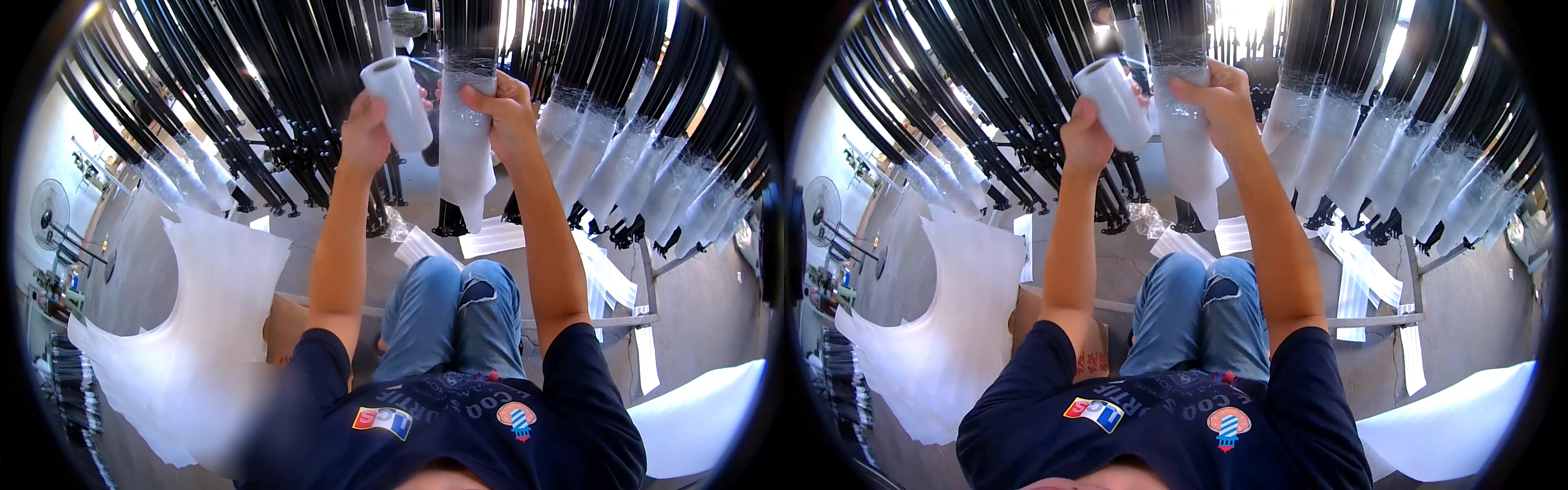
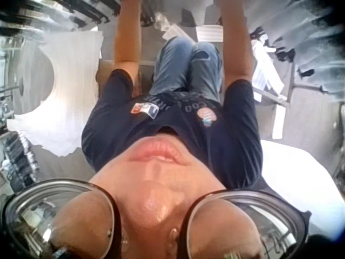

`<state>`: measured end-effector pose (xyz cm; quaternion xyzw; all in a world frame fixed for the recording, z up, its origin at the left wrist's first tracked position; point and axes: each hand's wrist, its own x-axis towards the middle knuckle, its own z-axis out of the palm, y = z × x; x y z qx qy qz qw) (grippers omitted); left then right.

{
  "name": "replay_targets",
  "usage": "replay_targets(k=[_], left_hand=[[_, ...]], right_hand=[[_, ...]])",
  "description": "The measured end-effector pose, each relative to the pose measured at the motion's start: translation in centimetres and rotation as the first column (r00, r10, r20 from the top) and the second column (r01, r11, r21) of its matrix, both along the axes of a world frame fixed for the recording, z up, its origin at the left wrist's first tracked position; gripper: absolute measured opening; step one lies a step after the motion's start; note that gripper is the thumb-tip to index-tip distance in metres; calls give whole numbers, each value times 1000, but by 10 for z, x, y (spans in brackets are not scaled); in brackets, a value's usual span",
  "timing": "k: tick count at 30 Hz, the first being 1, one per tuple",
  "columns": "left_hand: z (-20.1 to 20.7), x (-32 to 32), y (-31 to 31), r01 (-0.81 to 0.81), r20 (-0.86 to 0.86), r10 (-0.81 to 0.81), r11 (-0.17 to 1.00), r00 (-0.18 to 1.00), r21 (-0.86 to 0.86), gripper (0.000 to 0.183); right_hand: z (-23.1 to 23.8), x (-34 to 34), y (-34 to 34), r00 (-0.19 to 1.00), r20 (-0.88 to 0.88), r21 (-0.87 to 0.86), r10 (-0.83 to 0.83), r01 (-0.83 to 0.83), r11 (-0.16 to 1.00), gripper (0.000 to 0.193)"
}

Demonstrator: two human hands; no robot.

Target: The person wraps the ends of black metal rods in white foam sheets using adhesive tape. The person pulls foam from a roll, wraps it around the base of the rods, and secures it by winding tape around the foam.

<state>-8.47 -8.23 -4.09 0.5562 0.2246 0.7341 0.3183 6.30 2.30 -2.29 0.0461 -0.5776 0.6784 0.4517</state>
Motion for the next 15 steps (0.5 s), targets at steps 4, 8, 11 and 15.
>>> replay_targets(k=[4,8,11,15], left_hand=[[15,46,-17,-302,-274,298,953,914,30,61],[19,81,-24,-506,-322,454,857,831,-97,58],[15,98,-18,-744,-543,680,653,492,144,56],[9,101,-16,-690,-580,677,678,453,252,49]], right_hand=[[-5,-4,-6,979,3,96,-203,201,975,26],[-17,11,-41,678,-125,207,-724,732,650,34],[-29,39,-74,752,-41,109,-657,657,746,31],[-15,55,-74,967,-20,-93,-255,252,963,34]])
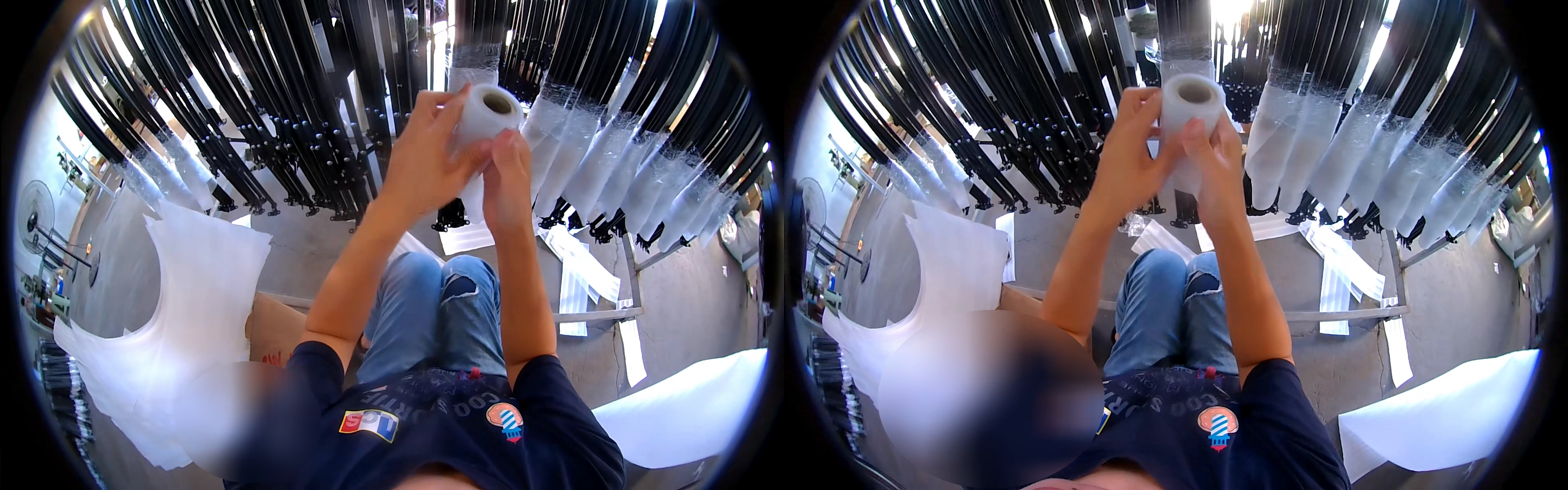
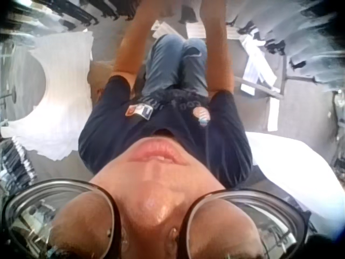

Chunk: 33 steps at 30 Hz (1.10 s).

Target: The person wraps the ends of black metal rods in white foam sheets using adhesive tape. The person pulls foam from a roll, wraps it around the base of the rods, and secures it by winding tape around the foam.

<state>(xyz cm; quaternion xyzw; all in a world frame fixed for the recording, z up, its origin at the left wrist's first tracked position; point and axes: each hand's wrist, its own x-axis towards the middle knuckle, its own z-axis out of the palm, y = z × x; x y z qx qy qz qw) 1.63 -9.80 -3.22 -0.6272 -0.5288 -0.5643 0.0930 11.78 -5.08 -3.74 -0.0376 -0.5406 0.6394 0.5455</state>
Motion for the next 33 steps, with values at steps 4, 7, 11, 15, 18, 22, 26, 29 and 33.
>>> replay_targets(k=[4,7,11,15,18,22,26,29,33], left_hand=[[4,-4,11,68,191,-89,991,978,112,43],[0,-20,42,225,458,-281,959,844,173,38],[12,-6,60,461,603,-375,887,704,13,32],[10,3,73,445,665,-398,889,632,109,20],[10,5,75,392,653,-363,914,665,108,16],[16,7,65,332,658,-284,942,698,54,16],[24,5,53,331,739,-194,943,645,-41,16],[17,2,56,239,612,-211,970,762,36,16],[13,-14,53,493,632,-369,870,681,-23,30]], right_hand=[[1,2,3,984,115,-31,-133,138,990,39],[0,-1,8,991,71,-109,-112,120,987,39],[3,6,28,973,131,-123,-189,205,971,33],[7,20,53,993,96,-238,67,-42,970,31],[-6,17,64,977,-64,-254,202,-212,944,35],[-8,14,56,926,-162,-246,340,-372,895,42],[-2,11,23,833,-273,-206,481,-539,817,48],[-4,20,16,822,-351,-120,448,-514,849,52],[7,26,31,879,-382,-212,286,-384,899,54]])
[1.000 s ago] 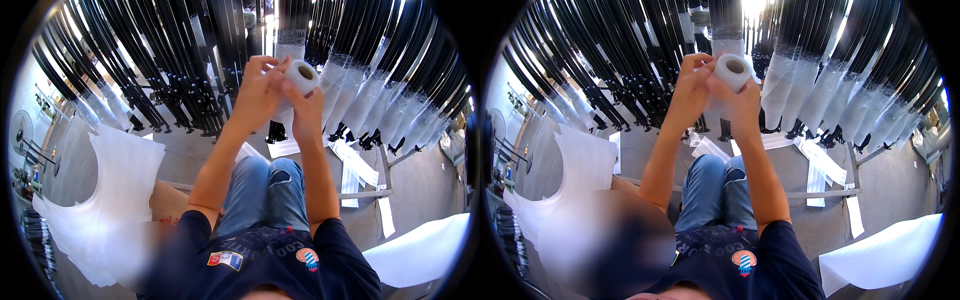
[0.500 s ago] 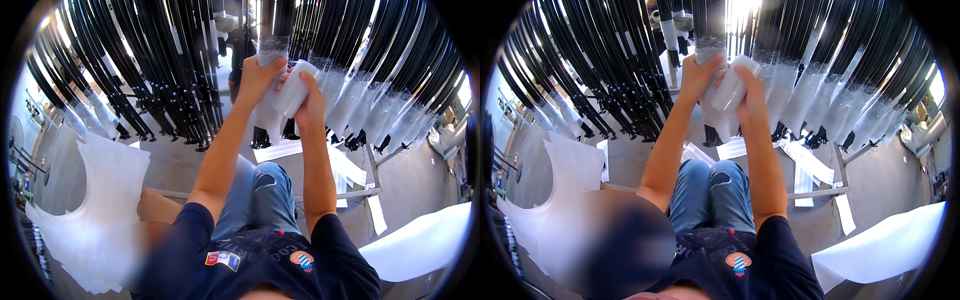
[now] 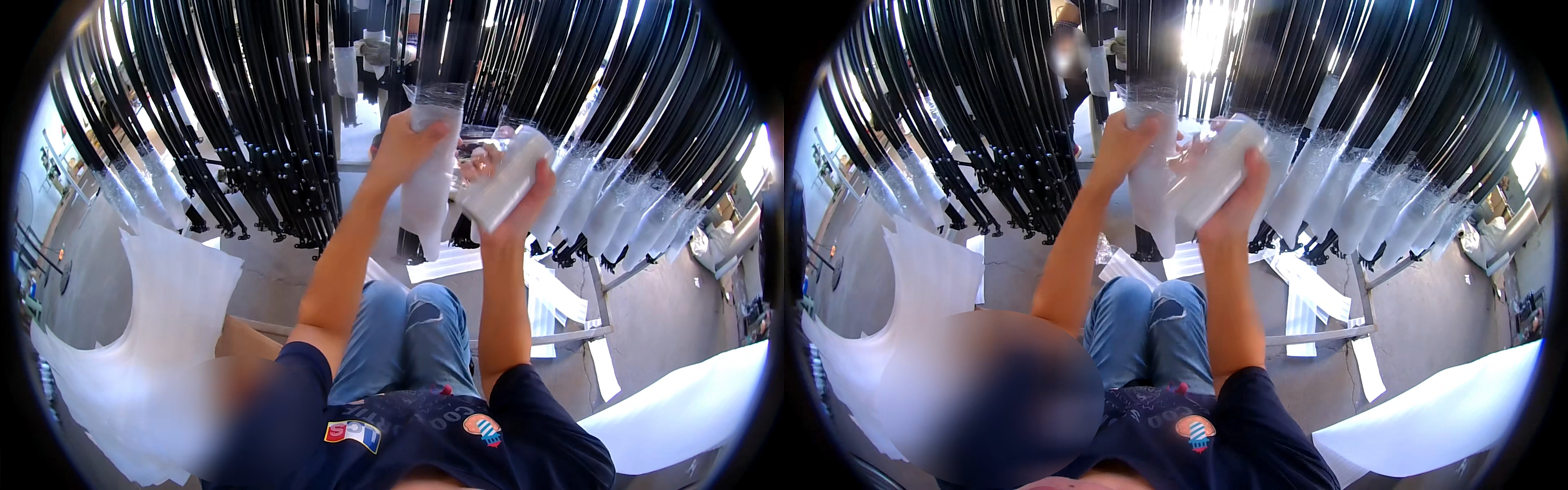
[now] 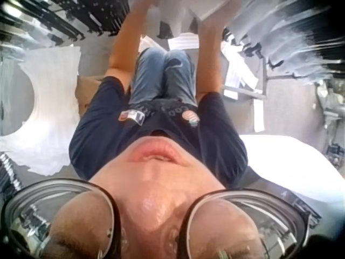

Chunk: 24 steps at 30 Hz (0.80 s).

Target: The person wraps the ends of black metal rods in white foam sheets using adhesive tape. The person pulls foam from a roll, wraps it around the base of the rods, and secures it by winding tape around the foam.

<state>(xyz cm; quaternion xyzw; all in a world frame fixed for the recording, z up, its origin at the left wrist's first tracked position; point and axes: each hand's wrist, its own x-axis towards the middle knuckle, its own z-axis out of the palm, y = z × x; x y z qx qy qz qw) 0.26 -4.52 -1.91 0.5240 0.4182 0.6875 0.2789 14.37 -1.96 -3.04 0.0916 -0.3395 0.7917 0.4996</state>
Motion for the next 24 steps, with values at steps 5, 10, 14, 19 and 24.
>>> replay_targets(k=[5,10,14,19,24], left_hand=[[-12,-19,5,-33,-242,39,999,970,29,64],[-3,-2,-11,-146,-279,134,989,951,-23,88],[-15,21,-14,-435,-272,523,840,808,324,89],[31,51,-40,-129,-845,432,901,316,413,54],[34,45,-10,27,-936,131,989,328,148,17]], right_hand=[[-10,8,23,990,19,48,142,-142,989,50],[-4,22,11,975,214,166,62,-99,981,54],[-8,38,14,943,316,287,-107,12,958,52],[-7,64,18,860,386,417,-333,159,895,49],[4,68,18,744,448,469,-496,276,839,44]])
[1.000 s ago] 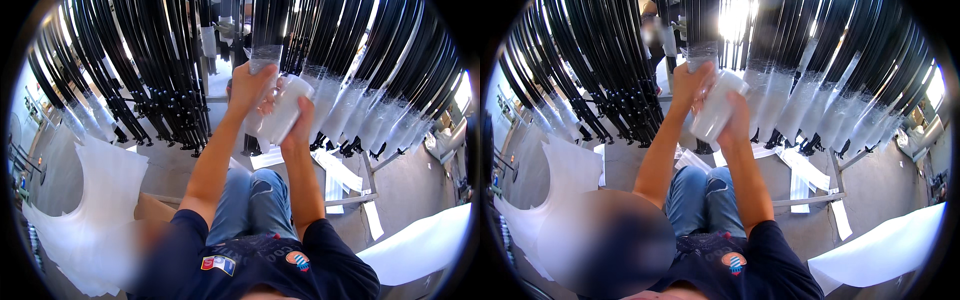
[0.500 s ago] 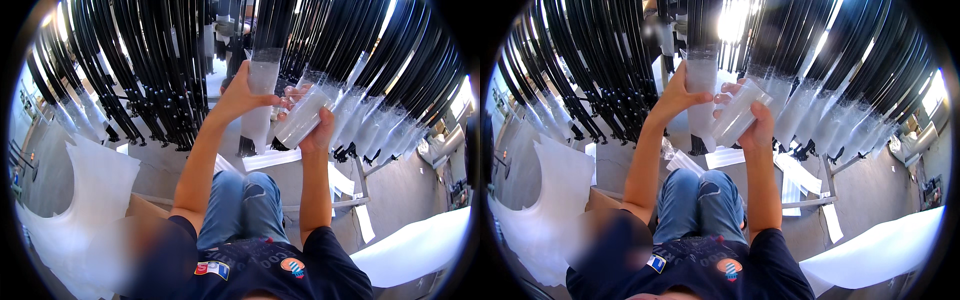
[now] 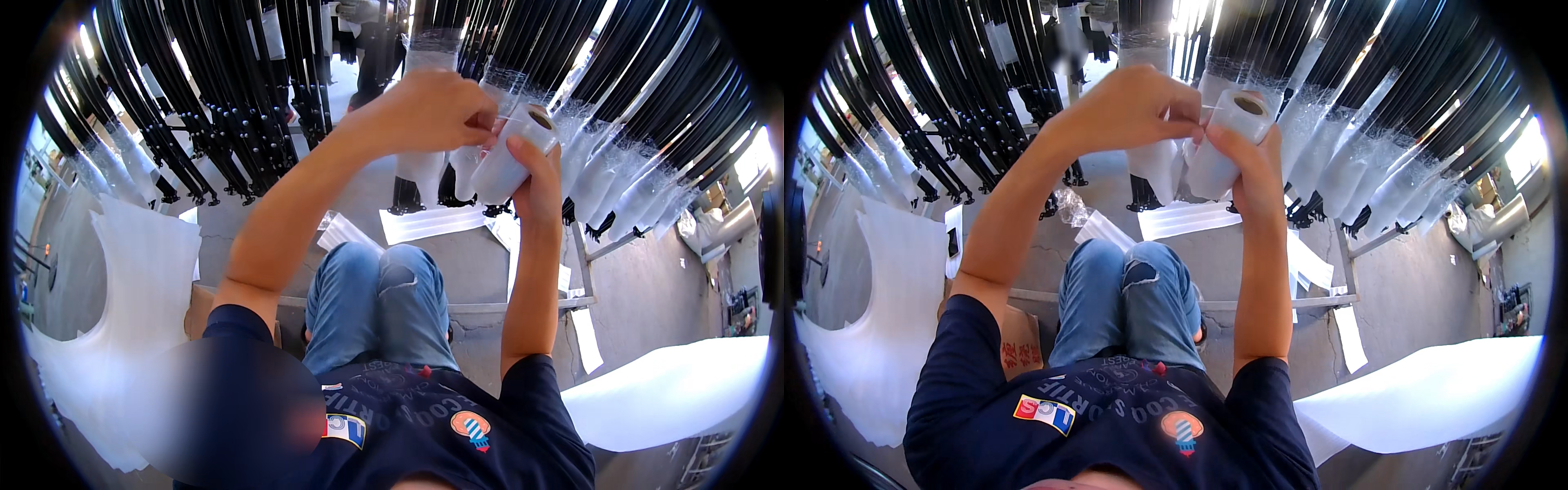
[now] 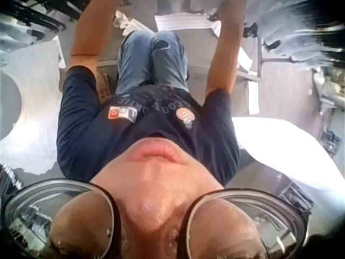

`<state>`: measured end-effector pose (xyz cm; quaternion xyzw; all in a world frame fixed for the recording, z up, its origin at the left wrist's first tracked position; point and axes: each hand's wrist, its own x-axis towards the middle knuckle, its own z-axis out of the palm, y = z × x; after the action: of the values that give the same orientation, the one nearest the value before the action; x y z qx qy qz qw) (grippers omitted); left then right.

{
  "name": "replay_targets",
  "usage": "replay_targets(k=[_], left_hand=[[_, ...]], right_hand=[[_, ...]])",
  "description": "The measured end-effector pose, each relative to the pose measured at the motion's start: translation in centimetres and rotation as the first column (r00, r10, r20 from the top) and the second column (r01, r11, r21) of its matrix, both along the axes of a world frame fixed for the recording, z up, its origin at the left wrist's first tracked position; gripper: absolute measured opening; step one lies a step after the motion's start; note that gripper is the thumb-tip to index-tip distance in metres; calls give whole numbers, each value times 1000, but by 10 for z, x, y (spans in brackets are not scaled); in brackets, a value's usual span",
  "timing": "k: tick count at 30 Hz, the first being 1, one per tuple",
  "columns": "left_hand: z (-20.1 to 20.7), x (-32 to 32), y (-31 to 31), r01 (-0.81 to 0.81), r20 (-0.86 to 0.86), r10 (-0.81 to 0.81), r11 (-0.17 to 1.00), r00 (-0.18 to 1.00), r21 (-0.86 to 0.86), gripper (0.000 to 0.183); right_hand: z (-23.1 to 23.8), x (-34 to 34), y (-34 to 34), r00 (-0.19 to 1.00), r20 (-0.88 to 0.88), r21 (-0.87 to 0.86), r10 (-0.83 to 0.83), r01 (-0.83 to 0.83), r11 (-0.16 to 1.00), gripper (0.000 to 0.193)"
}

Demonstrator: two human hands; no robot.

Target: The person wraps the ends of black metal rods in white foam sheets using adhesive tape. The person pulls foam from a roll, wraps it around the base of the rods, and secures it by winding tape around the foam.

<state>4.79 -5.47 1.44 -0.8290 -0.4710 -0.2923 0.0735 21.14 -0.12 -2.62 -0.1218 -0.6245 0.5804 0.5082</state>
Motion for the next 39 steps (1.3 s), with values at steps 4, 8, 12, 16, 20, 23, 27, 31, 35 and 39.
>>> replay_targets(k=[4,8,12,16,20,23,27,31,35,39], left_hand=[[-18,9,9,-164,17,163,985,986,50,14],[-28,12,19,-247,65,239,952,969,180,6],[-32,17,29,-316,124,292,898,948,307,9],[-27,24,35,-336,184,290,887,939,317,10],[-26,25,43,-274,194,208,862,959,427,12],[-29,27,56,-235,201,148,813,968,533,11],[-32,27,76,-266,239,148,756,960,598,10],[-41,20,99,-216,162,143,691,976,690,13],[-35,20,104,-118,-62,256,630,965,768,14],[-11,13,97,55,-322,341,607,883,793,17]], right_hand=[[-8,0,10,997,30,-67,-64,66,996,42],[-6,-5,5,989,-8,-83,-149,148,985,45],[-1,-12,-5,959,-85,-79,-270,263,961,43],[-4,-16,-22,956,-67,11,-284,286,958,43],[-11,-4,-36,948,-9,316,-319,306,898,46],[-16,3,-47,978,-95,298,-186,206,932,50],[-19,3,-70,966,-235,228,105,-50,972,51],[-29,6,-116,760,116,442,640,-617,652,59],[-105,23,-100,578,536,-133,615,-661,738,58],[-201,8,-118,378,826,-15,418,-727,686,53]])
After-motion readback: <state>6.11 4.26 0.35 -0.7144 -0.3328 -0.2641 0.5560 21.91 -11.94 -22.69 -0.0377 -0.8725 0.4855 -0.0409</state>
